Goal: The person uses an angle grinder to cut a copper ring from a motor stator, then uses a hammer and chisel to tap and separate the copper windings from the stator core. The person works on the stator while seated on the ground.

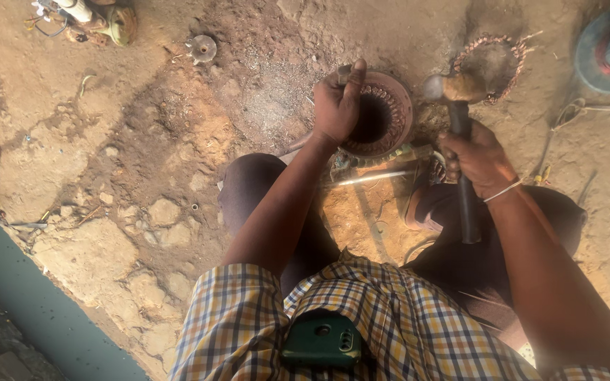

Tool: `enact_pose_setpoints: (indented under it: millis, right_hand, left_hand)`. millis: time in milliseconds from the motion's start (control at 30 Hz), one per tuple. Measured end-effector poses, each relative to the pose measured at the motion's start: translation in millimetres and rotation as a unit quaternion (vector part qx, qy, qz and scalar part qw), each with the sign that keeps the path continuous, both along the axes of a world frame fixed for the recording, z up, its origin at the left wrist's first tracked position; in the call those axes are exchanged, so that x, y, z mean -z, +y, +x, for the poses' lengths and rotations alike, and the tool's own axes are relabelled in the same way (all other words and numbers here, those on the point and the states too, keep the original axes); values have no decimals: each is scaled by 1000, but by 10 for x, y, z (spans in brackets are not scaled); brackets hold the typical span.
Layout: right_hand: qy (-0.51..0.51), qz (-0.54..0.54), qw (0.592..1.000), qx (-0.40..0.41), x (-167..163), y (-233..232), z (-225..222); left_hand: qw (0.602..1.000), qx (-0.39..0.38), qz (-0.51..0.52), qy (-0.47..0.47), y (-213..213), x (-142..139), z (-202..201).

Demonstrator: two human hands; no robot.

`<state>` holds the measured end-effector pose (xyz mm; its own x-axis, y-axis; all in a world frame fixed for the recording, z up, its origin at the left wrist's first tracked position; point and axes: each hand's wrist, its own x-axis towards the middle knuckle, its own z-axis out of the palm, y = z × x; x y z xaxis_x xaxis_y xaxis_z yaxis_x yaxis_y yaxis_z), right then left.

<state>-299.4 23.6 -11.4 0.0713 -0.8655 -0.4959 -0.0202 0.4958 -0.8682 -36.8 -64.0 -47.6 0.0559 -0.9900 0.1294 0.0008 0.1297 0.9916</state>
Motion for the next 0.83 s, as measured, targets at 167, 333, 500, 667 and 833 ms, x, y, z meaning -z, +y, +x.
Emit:
enact_pose_setpoints:
  millis: [167,333,500,667,833]
  right_hand:
    - [14,46,998,30,-43,43,46]
    - [6,37,999,34,1,70,-22]
    - [27,29,999,35,-5,80,-16]
    - [252,-35,966,-47,-412,114,265]
    - [252,-197,940,-119,-1368,9,631]
  left_hand:
    - [999,-12,-7,31,-18,-20,49]
    - [1000,-13,0,-8,-17,-76,70]
    - [1000,7,-2,4,-8,-72,39]
    - [999,20,-33,10,-18,-73,-13]
    - [999,19,-38,-8,-67,-134,0]
